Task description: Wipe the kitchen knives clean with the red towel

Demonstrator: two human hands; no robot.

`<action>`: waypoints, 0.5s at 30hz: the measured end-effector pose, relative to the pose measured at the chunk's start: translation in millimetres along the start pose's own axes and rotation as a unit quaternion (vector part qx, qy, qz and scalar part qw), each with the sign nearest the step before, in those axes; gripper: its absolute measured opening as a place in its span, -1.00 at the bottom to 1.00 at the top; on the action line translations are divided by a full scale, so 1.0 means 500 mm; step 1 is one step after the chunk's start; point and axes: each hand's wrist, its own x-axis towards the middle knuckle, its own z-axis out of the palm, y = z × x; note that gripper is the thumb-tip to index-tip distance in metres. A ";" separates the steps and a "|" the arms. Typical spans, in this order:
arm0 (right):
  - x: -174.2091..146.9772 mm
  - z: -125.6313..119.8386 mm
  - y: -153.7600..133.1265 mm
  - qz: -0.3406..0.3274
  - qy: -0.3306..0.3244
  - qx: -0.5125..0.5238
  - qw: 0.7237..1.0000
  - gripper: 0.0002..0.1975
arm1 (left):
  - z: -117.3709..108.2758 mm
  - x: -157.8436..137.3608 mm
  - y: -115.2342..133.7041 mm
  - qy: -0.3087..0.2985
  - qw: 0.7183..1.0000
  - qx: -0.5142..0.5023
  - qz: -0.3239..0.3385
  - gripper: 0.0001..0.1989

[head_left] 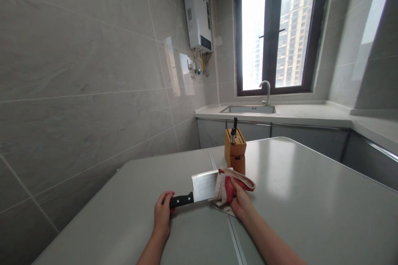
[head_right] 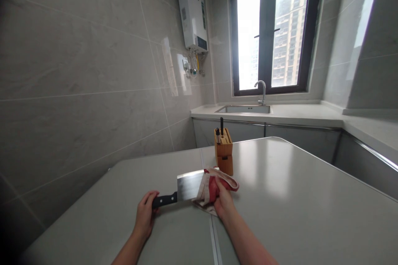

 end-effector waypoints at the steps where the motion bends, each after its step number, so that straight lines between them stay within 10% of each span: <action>1: 0.000 0.000 0.000 0.002 0.002 0.000 1.000 -0.76 | 0.000 0.000 0.001 0.003 1.000 0.000 -0.001 -0.72; 15: 0.001 -0.006 0.000 -0.009 -0.002 -0.040 0.999 -0.70 | -0.001 0.005 -0.003 -0.018 1.000 0.003 -0.006 -0.80</action>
